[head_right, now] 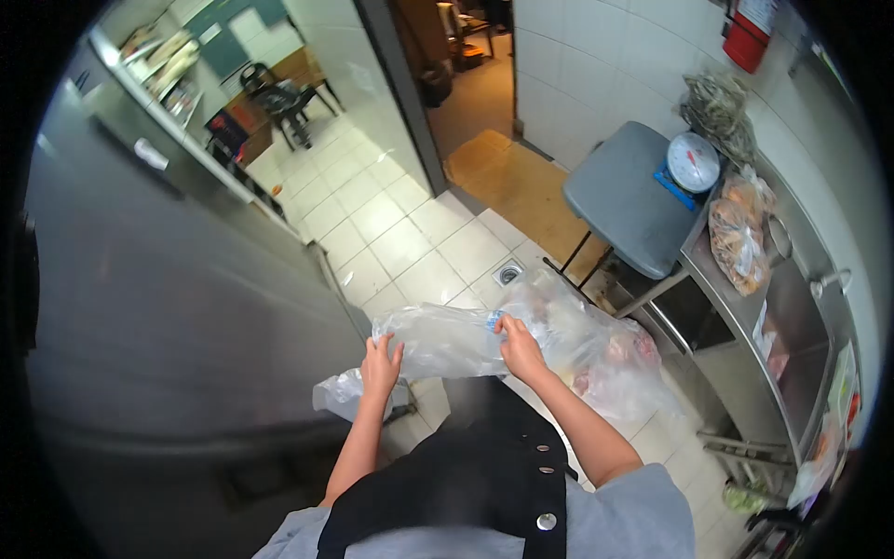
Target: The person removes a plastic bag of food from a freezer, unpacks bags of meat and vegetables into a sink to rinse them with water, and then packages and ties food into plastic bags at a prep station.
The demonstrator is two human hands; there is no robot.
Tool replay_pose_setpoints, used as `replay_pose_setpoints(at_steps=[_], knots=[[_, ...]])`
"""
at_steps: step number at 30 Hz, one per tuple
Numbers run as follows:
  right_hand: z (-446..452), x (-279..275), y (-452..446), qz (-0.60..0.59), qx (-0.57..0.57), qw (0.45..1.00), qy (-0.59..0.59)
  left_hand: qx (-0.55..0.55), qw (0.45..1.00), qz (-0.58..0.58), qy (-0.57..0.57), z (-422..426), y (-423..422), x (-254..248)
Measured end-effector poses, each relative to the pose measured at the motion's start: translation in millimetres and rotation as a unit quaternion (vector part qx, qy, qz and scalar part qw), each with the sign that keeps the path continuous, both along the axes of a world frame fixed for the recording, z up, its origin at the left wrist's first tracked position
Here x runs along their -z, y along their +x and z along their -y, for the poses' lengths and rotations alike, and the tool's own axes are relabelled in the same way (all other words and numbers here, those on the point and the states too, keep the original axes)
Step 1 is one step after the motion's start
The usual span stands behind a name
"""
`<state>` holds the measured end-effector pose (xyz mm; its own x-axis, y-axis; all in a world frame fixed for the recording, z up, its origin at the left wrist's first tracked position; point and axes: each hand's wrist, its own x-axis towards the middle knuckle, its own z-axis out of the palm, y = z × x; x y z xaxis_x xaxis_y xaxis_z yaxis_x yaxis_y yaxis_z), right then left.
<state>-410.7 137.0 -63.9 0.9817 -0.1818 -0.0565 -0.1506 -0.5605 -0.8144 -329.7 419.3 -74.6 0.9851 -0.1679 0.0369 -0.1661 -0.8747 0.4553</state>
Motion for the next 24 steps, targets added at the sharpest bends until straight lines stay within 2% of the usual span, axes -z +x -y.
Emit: replay_pose_setpoints(at_steps=[2,6,10,15,17,21,24], knots=[[8.5,9.9,4.8,0.004,0.013,0.998,-0.057,0.024,0.999,0.035,0.006,14.7,38.5,-8.8],[4.9,44.5,46.1,-0.049,0.107,0.992,-0.047,0.071,0.996,0.028,0.036,32.9,110.4,-8.8],[4.0,40.2,128.4,-0.131,0.086,0.981,-0.118,0.093,0.994,0.025,0.048,40.0,184.1,-3.4],[24.8,36.0,269.7,-0.088,0.090,0.988,-0.091,0.133,0.988,-0.003,0.076,62.6,299.7,-13.4],[35.2,22.7,317.4,-0.086,0.095,0.987,-0.096,0.132,0.983,-0.101,0.076,84.2,346.6,-19.4],[59.0,3.8,396.4,-0.103,0.087,0.989,-0.067,0.164,0.979,-0.096,0.074,120.6,422.3,-29.0],[79.8,7.5,437.1,-0.077,0.097,0.990,-0.067,0.185,0.982,-0.041,0.001,138.4,468.4,-20.3]])
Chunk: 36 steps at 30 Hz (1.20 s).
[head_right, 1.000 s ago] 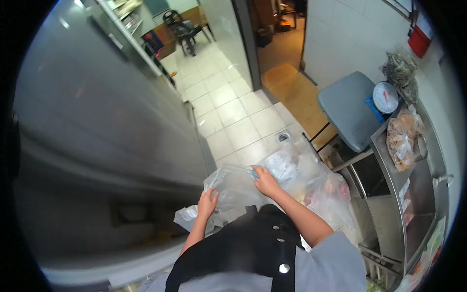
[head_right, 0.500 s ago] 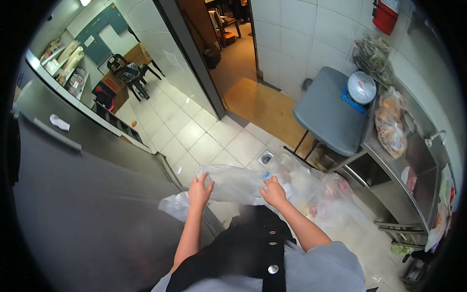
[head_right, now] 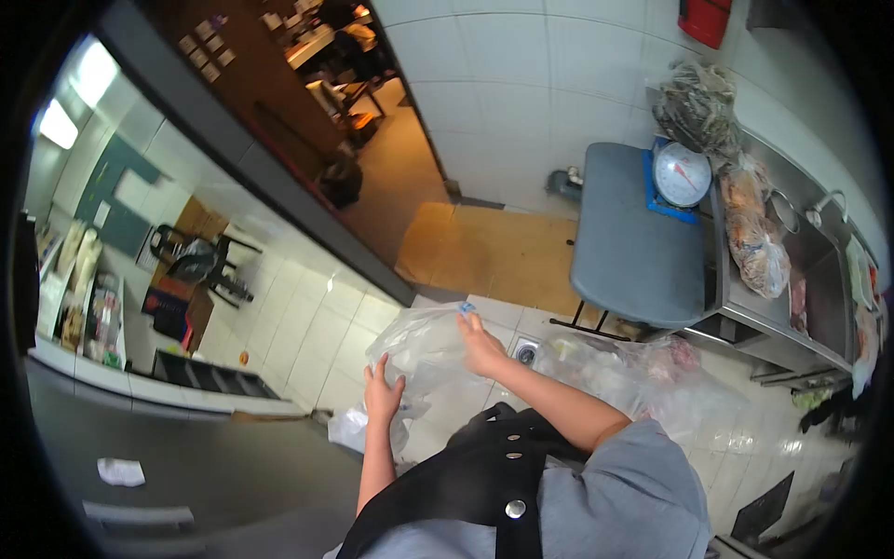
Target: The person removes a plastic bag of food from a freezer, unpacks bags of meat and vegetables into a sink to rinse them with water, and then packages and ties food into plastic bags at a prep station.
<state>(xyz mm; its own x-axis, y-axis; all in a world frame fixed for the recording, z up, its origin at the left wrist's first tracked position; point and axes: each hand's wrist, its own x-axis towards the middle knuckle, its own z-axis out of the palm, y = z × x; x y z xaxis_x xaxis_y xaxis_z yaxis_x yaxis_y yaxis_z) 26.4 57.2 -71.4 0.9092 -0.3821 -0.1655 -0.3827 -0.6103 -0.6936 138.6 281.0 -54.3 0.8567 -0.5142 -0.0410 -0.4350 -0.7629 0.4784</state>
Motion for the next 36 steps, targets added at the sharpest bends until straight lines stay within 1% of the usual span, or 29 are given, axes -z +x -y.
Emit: replay_pose_setpoints(at_steps=[1,3,4,5,7,9,10,11,12,13,15,16,17,18,19,21,23,24,26,27,29,30,31,32,33,34,35,36], knots=[[5.8,0.6,10.8,-0.001,0.002,1.000,-0.004,0.015,1.000,0.000,-0.004,5.2,10.6,7.0],[24.0,0.9,26.7,-0.001,0.018,1.000,-0.014,-0.012,1.000,0.001,-0.008,18.9,33.5,20.9],[34.0,1.0,32.6,0.016,0.031,0.999,-0.010,0.010,1.000,-0.003,-0.011,24.1,47.7,31.4],[45.0,1.0,38.0,0.033,0.045,0.998,-0.007,0.026,1.000,-0.003,-0.017,36.8,60.3,30.0],[71.7,-3.8,45.8,0.021,0.082,0.996,0.004,0.063,0.997,-0.034,0.007,62.5,86.3,26.5],[91.0,-13.2,50.6,-0.025,0.118,0.992,0.047,0.110,0.994,-0.029,-0.002,92.7,122.4,34.9],[99.0,-13.4,55.1,-0.024,0.137,0.989,0.051,0.135,0.990,-0.036,0.004,112.4,142.1,32.1],[109.4,-14.7,57.0,-0.027,0.181,0.982,0.053,0.160,0.986,-0.043,0.009,136.2,157.7,22.5],[120.2,-16.2,58.3,-0.030,0.224,0.973,0.052,0.175,0.982,-0.077,-0.002,160.6,170.9,11.2],[130.2,-13.7,59.7,-0.027,0.244,0.968,0.046,0.196,0.978,-0.076,-0.007,181.8,184.2,9.2],[155.4,-3.0,63.4,0.079,0.280,0.953,-0.078,0.298,0.950,-0.072,-0.056,237.0,211.0,7.0],[169.2,-9.6,61.6,0.077,0.302,0.946,-0.085,0.339,0.933,-0.089,-0.080,266.2,221.2,10.0],[180.6,-25.4,54.7,0.077,0.362,0.929,-0.026,0.360,0.924,-0.094,-0.082,295.5,222.9,8.1],[190.8,-40.3,47.2,0.078,0.419,0.904,0.036,0.410,0.900,-0.104,-0.105,326.3,222.8,6.4],[200.8,-49.6,37.6,0.074,0.437,0.896,0.035,0.456,0.874,-0.115,-0.127,355.4,220.4,2.1],[224.6,-65.1,11.8,0.113,0.505,0.855,-0.038,0.490,0.849,-0.133,-0.145,411.7,201.0,-12.2],[250.3,-76.8,-18.6,0.120,0.566,0.812,-0.072,0.550,0.799,-0.176,-0.171,462.8,175.3,-25.2],[262.9,-83.1,-34.1,0.116,0.574,0.807,-0.074,0.556,0.793,-0.181,-0.171,486.9,161.6,-27.0],[286.6,-93.2,-62.3,0.103,0.615,0.771,-0.132,0.615,0.758,-0.162,-0.143,529.9,134.5,-24.3],[296.5,-94.5,-74.2,0.101,0.617,0.768,-0.136,0.618,0.755,-0.164,-0.146,548.1,120.8,-22.5],[320.8,-98.2,-90.6,0.062,0.651,0.739,-0.163,0.649,0.717,-0.213,-0.136,587.7,95.1,-16.9],[331.9,-102.5,-94.5,0.021,0.665,0.730,-0.156,0.649,0.717,-0.211,-0.142,604.1,83.8,-15.4],[342.3,-108.5,-94.0,0.024,0.664,0.730,-0.162,0.654,0.713,-0.222,-0.123,617.9,73.3,-12.1],[352.9,-118.5,-92.3,-0.095,0.660,0.703,-0.247,0.660,0.707,-0.232,-0.105,633.9,66.5,-10.7],[364.0,-132.3,-91.8,-0.213,0.646,0.659,-0.322,0.663,0.705,-0.228,-0.108,649.0,63.6,-10.3],[377.2,-161.9,-88.1,-0.123,0.642,0.681,-0.328,0.667,0.703,-0.229,-0.091,660.8,59.9,-4.1],[391.8,-192.4,-85.2,-0.051,0.630,0.691,-0.351,0.671,0.701,-0.231,-0.075,672.4,52.4,3.0],[409.0,-222.0,-84.2,-0.006,0.607,0.695,-0.386,0.674,0.696,-0.234,-0.077,684.8,47.5,6.9]])
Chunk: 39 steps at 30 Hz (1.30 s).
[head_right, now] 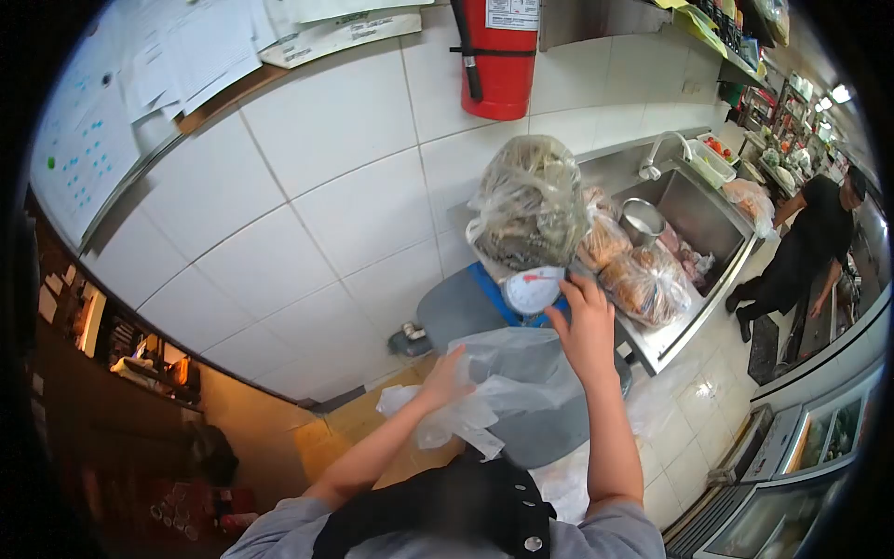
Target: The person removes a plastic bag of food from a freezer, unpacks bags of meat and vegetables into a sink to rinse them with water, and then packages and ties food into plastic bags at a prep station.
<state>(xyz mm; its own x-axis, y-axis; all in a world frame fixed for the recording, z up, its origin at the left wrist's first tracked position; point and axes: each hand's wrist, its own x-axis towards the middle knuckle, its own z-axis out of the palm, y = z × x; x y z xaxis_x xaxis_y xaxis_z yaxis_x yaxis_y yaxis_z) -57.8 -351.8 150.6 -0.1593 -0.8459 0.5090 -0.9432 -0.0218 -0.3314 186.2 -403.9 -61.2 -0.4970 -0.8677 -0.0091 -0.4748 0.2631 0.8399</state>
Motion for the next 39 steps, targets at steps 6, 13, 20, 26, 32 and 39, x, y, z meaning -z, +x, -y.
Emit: replay_pose_setpoints(at_steps=[6,13,20,26,32,39], knots=[[122.4,-92.8,13.1,-0.118,-0.078,0.978,-0.153,0.011,1.000,0.029,0.003,47.5,-8.1,30.6],[203.2,-88.1,1.2,-0.288,-0.039,0.957,-0.020,0.058,0.998,-0.021,0.020,77.6,1.3,19.5],[225.7,-98.5,-12.0,-0.077,-0.030,0.994,-0.066,0.135,0.991,-0.021,0.015,102.7,19.3,21.5],[238.3,-120.6,-12.9,0.061,-0.018,0.998,-0.027,0.162,0.985,-0.044,0.036,116.9,35.1,20.6],[228.0,-140.5,-34.4,0.192,0.013,0.979,-0.066,0.162,0.985,-0.049,0.041,127.5,36.0,13.2],[198.8,-141.5,-83.0,0.398,0.009,0.890,-0.225,0.190,0.975,-0.061,0.093,135.5,34.1,17.8]])
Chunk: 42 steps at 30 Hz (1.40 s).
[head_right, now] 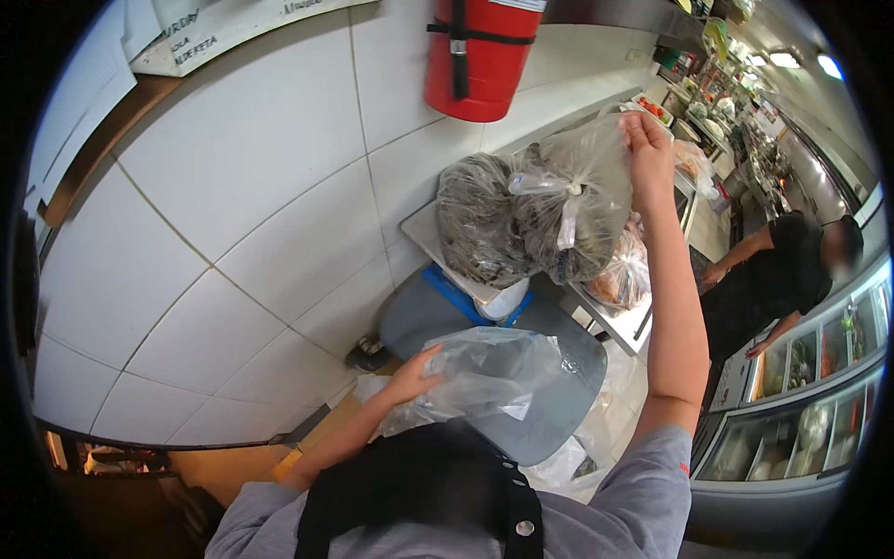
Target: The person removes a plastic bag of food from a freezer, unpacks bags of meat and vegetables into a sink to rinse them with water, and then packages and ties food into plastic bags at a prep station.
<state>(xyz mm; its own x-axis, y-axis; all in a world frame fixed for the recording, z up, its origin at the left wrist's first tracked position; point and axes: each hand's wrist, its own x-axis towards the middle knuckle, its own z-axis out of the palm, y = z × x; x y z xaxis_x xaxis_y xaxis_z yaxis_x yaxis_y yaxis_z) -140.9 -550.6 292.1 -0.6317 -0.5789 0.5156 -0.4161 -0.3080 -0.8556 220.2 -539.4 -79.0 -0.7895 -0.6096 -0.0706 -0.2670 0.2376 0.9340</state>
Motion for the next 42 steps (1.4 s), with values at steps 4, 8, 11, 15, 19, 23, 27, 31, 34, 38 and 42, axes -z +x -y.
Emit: replay_pose_setpoints(at_steps=[4,8,11,15,19,23,27,31,34,38,42], knots=[[-28.7,-1.0,-26.3,0.004,0.004,0.999,-0.041,0.041,0.999,-0.003,-0.019,4.4,-5.9,3.1],[-58.4,-7.5,-39.9,0.010,0.028,0.998,-0.047,0.051,0.999,0.001,0.002,4.9,-17.1,3.0],[-70.9,-17.3,-19.1,0.089,0.076,0.988,-0.099,0.050,0.999,-0.006,0.017,-2.1,-28.9,0.0],[-91.2,-11.1,-26.9,0.117,0.102,0.981,-0.115,0.042,0.998,-0.036,0.020,-10.0,-45.4,-4.7],[-96.9,-13.1,-21.3,0.072,0.132,0.985,-0.087,0.042,0.996,-0.074,-0.009,-13.5,-53.0,4.5],[-89.8,-21.7,1.9,-0.008,0.161,0.985,-0.063,0.041,0.997,-0.058,0.014,-12.0,-49.3,6.2],[-113.8,-45.0,-8.6,0.053,0.155,0.983,-0.082,0.035,0.998,-0.041,0.019,-12.1,-37.4,4.5],[-129.5,-36.7,7.3,0.057,0.171,0.982,-0.052,0.028,0.999,-0.042,0.009,-11.5,-36.2,20.8],[-138.0,-2.5,23.3,0.022,0.174,0.984,0.004,0.036,0.999,-0.004,0.003,-14.6,-33.8,8.8],[-143.2,50.9,49.8,0.067,0.163,0.984,0.018,0.045,0.999,-0.025,0.008,-19.8,-34.8,14.7],[-133.5,112.3,77.0,0.088,0.166,0.981,0.053,0.062,0.998,-0.009,0.002,-26.0,-30.4,8.7]])
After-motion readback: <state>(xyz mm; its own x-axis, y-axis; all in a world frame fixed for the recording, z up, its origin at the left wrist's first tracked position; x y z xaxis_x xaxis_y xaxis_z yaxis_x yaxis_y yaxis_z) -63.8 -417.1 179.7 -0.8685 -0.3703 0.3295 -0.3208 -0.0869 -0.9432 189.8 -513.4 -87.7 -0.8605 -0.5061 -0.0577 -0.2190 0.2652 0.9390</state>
